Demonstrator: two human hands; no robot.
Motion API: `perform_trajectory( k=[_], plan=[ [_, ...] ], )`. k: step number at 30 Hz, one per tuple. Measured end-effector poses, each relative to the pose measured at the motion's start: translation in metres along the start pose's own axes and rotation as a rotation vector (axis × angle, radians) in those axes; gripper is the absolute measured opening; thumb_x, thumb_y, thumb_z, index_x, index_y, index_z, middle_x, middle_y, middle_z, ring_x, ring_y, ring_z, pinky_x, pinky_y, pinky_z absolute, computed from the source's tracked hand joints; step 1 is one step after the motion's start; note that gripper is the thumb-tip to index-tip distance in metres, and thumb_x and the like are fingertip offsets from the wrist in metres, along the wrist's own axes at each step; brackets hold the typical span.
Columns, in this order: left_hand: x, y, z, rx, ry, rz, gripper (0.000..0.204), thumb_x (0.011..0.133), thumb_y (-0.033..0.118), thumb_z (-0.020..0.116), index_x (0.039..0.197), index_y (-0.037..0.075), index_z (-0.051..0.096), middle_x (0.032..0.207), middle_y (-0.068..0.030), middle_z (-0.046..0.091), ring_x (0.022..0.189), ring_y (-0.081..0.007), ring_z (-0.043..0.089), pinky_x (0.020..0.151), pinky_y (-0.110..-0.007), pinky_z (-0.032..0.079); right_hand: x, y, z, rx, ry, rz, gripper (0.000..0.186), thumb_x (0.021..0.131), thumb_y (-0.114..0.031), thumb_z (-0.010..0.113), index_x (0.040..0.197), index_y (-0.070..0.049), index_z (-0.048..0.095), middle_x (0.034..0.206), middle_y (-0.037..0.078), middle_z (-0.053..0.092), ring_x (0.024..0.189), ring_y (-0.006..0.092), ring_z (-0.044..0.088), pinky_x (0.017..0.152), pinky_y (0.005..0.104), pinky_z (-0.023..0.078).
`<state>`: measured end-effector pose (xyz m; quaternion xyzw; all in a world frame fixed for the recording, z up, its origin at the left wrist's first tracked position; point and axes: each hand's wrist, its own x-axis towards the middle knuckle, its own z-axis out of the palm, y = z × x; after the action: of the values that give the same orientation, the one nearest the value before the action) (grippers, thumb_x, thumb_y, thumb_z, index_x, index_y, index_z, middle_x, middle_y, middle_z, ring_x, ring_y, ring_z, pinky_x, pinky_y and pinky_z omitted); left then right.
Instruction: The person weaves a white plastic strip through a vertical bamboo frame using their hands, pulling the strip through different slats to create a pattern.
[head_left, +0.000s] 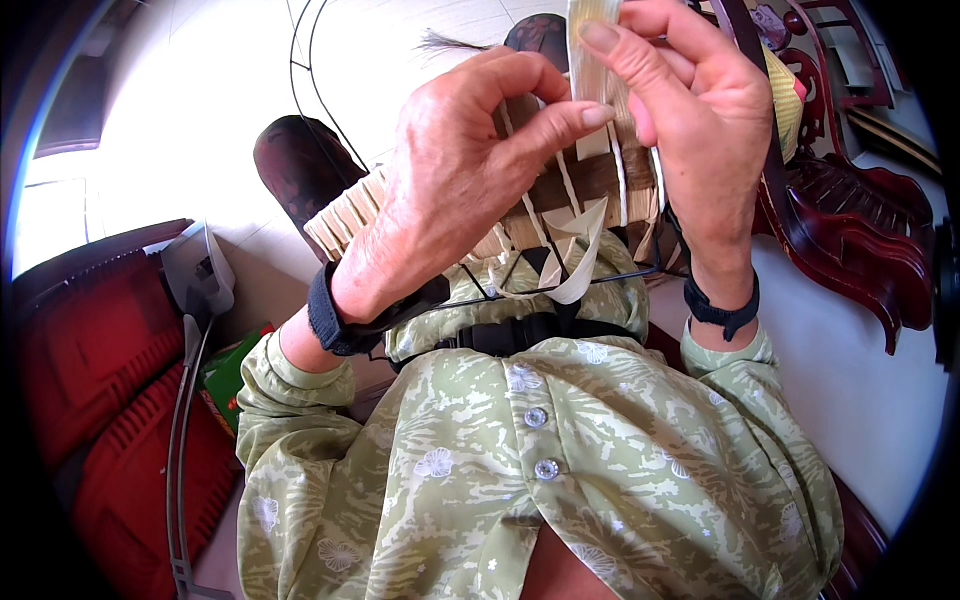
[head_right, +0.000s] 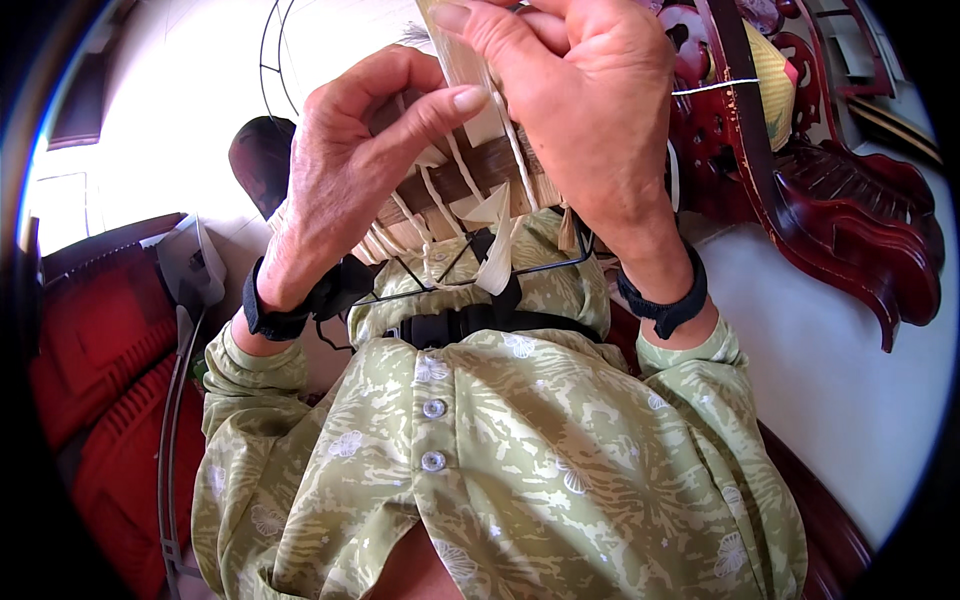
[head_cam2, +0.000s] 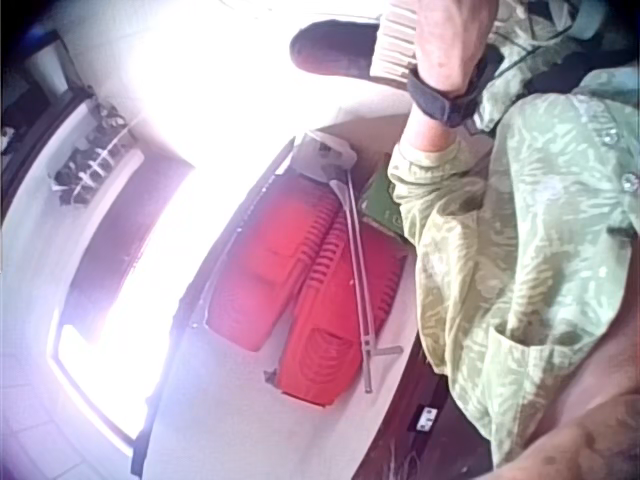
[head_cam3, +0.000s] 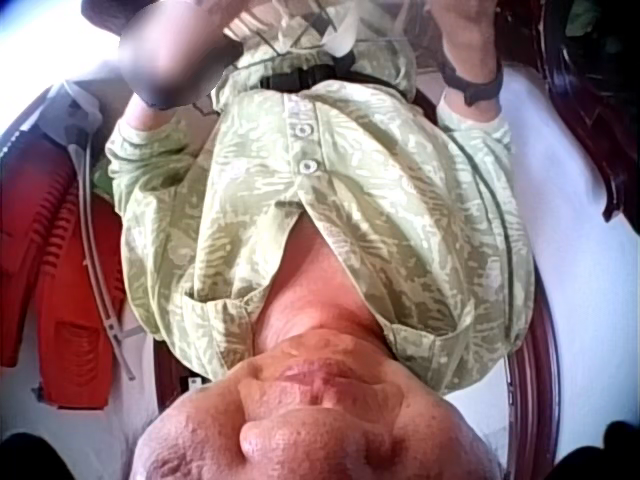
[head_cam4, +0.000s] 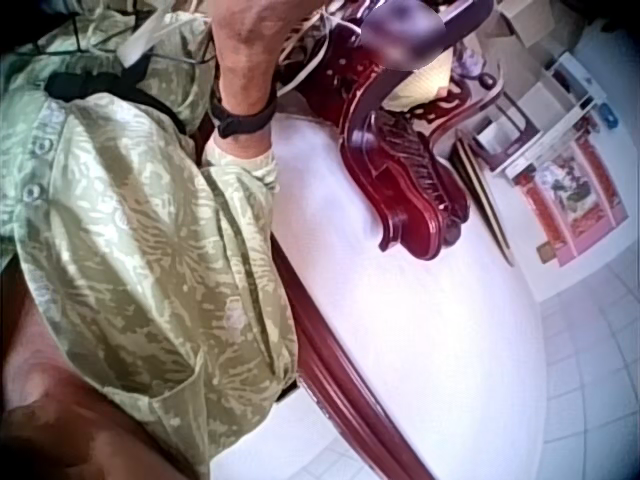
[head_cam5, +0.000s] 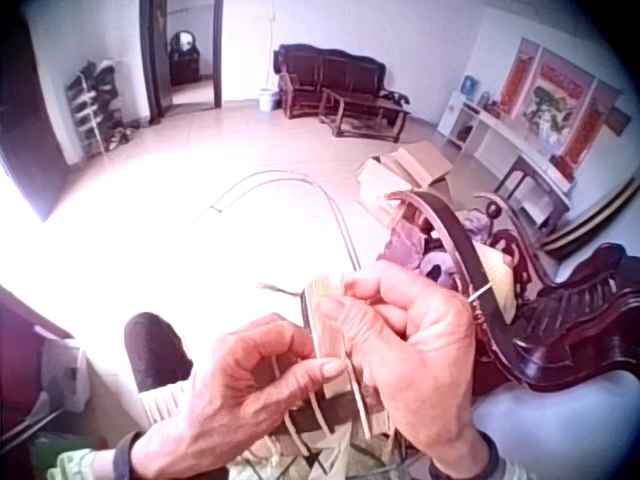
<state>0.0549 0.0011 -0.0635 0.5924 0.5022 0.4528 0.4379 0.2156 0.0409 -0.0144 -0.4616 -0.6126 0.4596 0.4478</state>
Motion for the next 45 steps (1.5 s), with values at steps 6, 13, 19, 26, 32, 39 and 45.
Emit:
perform_trajectory(
  k=[6, 13, 19, 26, 32, 39, 45],
  plan=[
    [0.001, -0.001, 0.002, 0.026, 0.024, 0.022, 0.019, 0.098, 0.018, 0.074, 0.103, 0.0, 0.07, 0.084, 0.0035, 0.068, 0.078, -0.0012, 0.059, 0.069, -0.019, 0.05, -0.018, -0.006, -0.007, -0.2, 0.03, -0.143, 0.014, 0.098, -0.005, 0.069, 0.11, 0.001, 0.07, 0.082, -0.003, 0.066, 0.066, 0.0015, 0.05, 0.058, 0.0172, 0.04],
    [0.003, -0.001, -0.012, -0.149, -0.004, -0.091, 0.021, 0.101, 0.021, 0.071, 0.11, 0.001, 0.071, 0.091, 0.0026, 0.071, 0.084, -0.002, 0.063, 0.074, -0.02, 0.052, -0.09, 0.008, -0.03, -0.41, 0.038, -0.167, 0.006, 0.091, -0.01, 0.079, 0.091, -0.006, 0.074, 0.071, -0.002, 0.07, 0.055, 0.0015, 0.055, 0.047, 0.0207, 0.037],
    [0.005, 0.001, -0.016, -0.076, -0.041, -0.019, 0.026, 0.103, 0.029, 0.068, 0.101, 0.003, 0.071, 0.084, 0.0072, 0.064, 0.076, 0.0011, 0.052, 0.065, -0.017, 0.041, -0.111, -0.002, -0.024, -0.878, -0.149, -0.124, 0.028, 0.085, -0.03, 0.085, 0.08, -0.01, 0.066, 0.057, 0.002, 0.061, 0.048, 0.0188, 0.06, 0.045, 0.0335, 0.043],
    [0.02, -0.026, -0.045, -0.129, -0.139, 0.201, 0.044, 0.103, 0.04, 0.066, 0.13, 0.006, 0.064, 0.1, -0.0078, 0.072, 0.09, -0.0109, 0.064, 0.083, -0.029, 0.052, -0.112, 0.002, -0.013, -1.011, -0.125, -0.18, 0.017, 0.089, -0.017, 0.078, 0.083, -0.009, 0.063, 0.054, 0.007, 0.06, 0.046, 0.0263, 0.062, 0.045, 0.0392, 0.044],
    [0.026, -0.031, -0.074, -0.032, -0.47, -0.034, 0.046, 0.101, 0.039, 0.068, 0.131, 0.004, 0.067, 0.109, -0.002, 0.073, 0.102, -0.0095, 0.065, 0.094, -0.026, 0.051, -0.114, 0.003, -0.01, -1.014, -0.1, -0.202, 0.015, 0.091, -0.007, 0.068, 0.08, -0.007, 0.057, 0.054, 0.012, 0.058, 0.048, 0.032, 0.062, 0.046, 0.0434, 0.045],
    [0.029, -0.046, -0.062, -0.285, -0.604, 0.021, 0.035, 0.101, 0.025, 0.07, 0.125, -0.001, 0.066, 0.104, 0.0019, 0.072, 0.095, -0.0049, 0.063, 0.088, -0.022, 0.051, -0.096, -0.006, -0.002, -1.091, -0.064, -0.278, 0.018, 0.092, -0.013, 0.071, 0.081, -0.007, 0.058, 0.054, 0.011, 0.058, 0.047, 0.0322, 0.061, 0.045, 0.0426, 0.045],
    [0.024, -0.049, -0.063, -0.299, -0.596, -0.001, 0.03, 0.101, 0.02, 0.07, 0.123, 0.0, 0.066, 0.105, 0.0008, 0.072, 0.096, -0.0051, 0.064, 0.089, -0.022, 0.052, -0.111, -0.018, -0.009, -0.924, -0.12, 0.009, 0.031, 0.089, -0.031, 0.081, 0.081, -0.008, 0.061, 0.054, 0.01, 0.06, 0.048, 0.0308, 0.063, 0.046, 0.0412, 0.047]
  ],
)
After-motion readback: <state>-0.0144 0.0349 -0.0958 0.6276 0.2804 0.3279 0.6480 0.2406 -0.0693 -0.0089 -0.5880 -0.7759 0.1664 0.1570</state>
